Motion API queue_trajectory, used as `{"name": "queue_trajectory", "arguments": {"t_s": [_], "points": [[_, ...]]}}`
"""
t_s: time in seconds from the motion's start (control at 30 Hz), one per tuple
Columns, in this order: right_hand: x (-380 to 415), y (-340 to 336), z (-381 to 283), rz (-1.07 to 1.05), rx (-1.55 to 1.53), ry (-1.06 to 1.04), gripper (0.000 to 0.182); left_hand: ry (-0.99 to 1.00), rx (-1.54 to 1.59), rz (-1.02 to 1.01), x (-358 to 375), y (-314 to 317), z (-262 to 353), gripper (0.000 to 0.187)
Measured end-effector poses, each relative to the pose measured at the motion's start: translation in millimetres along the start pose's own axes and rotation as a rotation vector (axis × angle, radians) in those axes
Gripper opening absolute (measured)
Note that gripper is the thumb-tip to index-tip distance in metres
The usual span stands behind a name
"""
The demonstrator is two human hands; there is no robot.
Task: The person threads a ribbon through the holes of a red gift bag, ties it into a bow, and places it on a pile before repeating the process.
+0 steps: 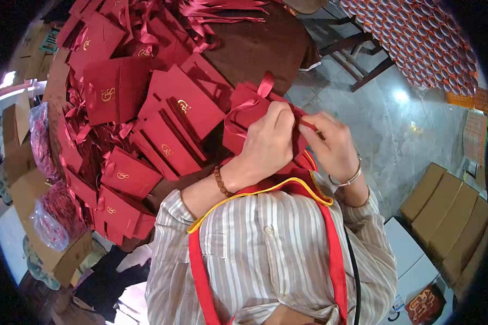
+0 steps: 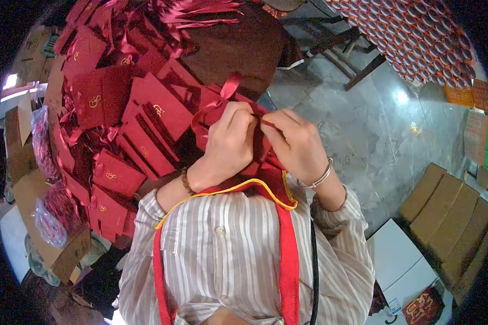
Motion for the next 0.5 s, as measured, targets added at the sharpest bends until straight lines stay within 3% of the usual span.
{"name": "queue_trajectory", "arguments": {"t_s": [0.1,0.2,0.5], "points": [[1,1,0,0.025,-0.030,0.097,0.013,-0.021,0.060,0.027,-1,0,-2,0.015],[-2,1,3,0.049,0.030,-0.037,0.014,-0.027,0.094,0.038,-6,-5,-2,0.016],[-5,-1,-2,0.035,-0.023,0.025,0.018,0.026,0.100,0.119,-5,-13,-7,0.020]]}}
Point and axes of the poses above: each hand's wrist, its own x-axis away from the middle knuckle, its own y-axis out of the palm, z = x × y, the point moved 1 cm from there along -x, towards the middle knuckle, and after that the axes turned 13 degrees about z, right-handed, at the moved point
